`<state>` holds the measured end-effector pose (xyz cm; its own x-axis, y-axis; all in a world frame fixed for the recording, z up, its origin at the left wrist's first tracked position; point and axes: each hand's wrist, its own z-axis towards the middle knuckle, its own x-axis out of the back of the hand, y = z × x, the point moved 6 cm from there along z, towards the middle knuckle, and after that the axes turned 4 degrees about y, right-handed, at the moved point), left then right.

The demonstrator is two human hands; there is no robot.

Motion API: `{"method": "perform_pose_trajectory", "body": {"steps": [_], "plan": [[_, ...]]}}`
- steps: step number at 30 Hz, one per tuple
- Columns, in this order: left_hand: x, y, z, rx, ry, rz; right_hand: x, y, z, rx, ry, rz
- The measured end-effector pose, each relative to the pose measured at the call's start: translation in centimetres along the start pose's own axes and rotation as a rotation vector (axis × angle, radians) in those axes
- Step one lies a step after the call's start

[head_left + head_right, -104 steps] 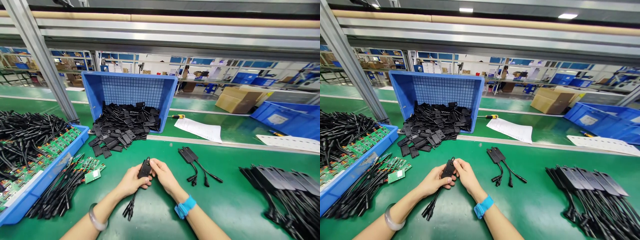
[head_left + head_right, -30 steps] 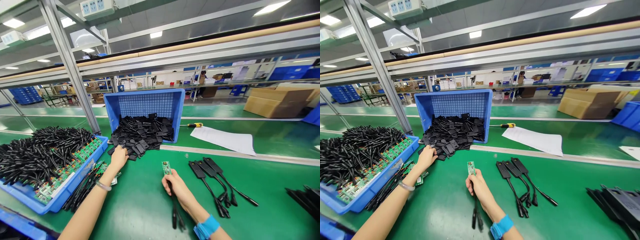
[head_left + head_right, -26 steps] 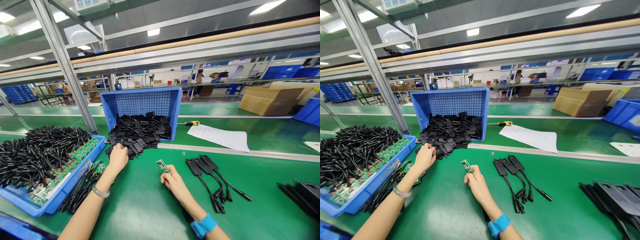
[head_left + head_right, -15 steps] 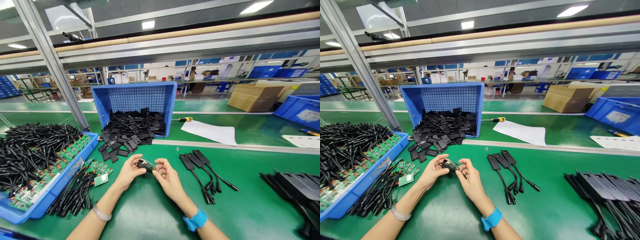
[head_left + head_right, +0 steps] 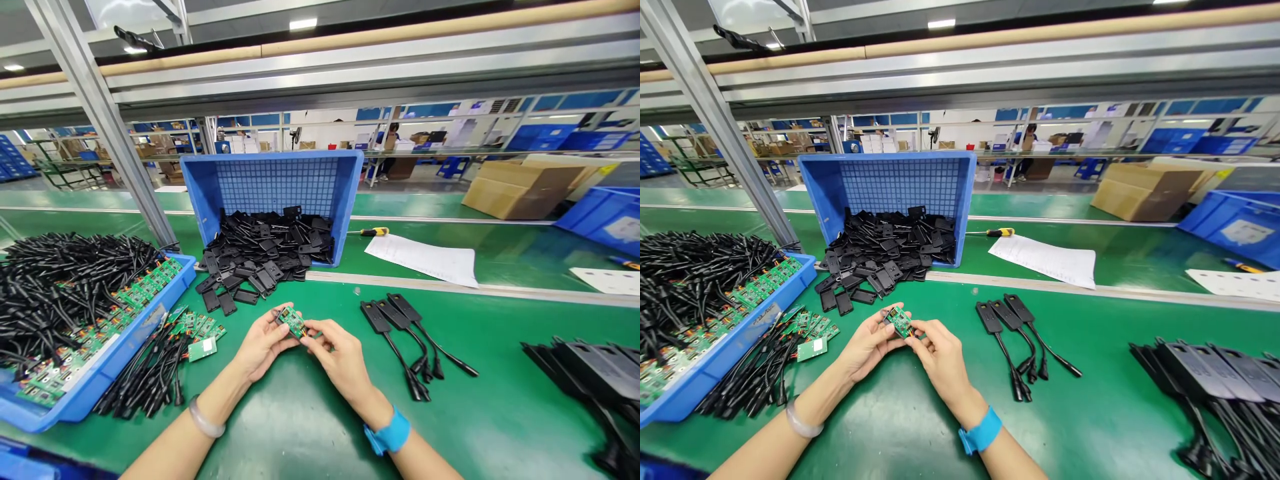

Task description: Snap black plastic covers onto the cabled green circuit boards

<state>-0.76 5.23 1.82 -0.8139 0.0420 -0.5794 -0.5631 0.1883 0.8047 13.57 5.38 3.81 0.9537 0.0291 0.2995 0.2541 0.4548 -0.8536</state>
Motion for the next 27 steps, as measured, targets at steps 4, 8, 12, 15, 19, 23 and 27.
{"method": "perform_pose_trajectory", "body": {"steps": [4, 8, 12, 15, 19, 23, 27], "plan": [[0.1, 0.0, 0.1, -0.002, 0.01, 0.0, -0.1, -0.5, -0.1, 0.074, -0.02, -0.048], [0.0, 0.0, 0.0, 0.005, 0.007, 0.006, -0.2, -0.4, -0.1, 0.073, -0.034, -0.02], [-0.2, 0.0, 0.0, 0.013, -0.011, 0.006, -0.3, -0.1, -0.1, 0.061, -0.031, -0.024], [-0.1, -0.3, 0.1, 0.01, 0.009, 0.016, -0.6, -0.2, -0.3, 0.091, -0.046, -0.093], [0.6, -0.7, 0.6, -0.064, 0.157, 0.082, -1.6, -0.7, -0.7, 0.141, -0.128, -0.156], [0.8, -0.4, 0.5, -0.142, 0.242, 0.167, -1.6, 0.4, -0.5, -0.032, -0.08, -0.079], [0.6, 0.5, 0.1, -0.233, 0.246, 0.244, -2.8, 2.3, -0.8, -0.317, -0.284, 0.015]]}}
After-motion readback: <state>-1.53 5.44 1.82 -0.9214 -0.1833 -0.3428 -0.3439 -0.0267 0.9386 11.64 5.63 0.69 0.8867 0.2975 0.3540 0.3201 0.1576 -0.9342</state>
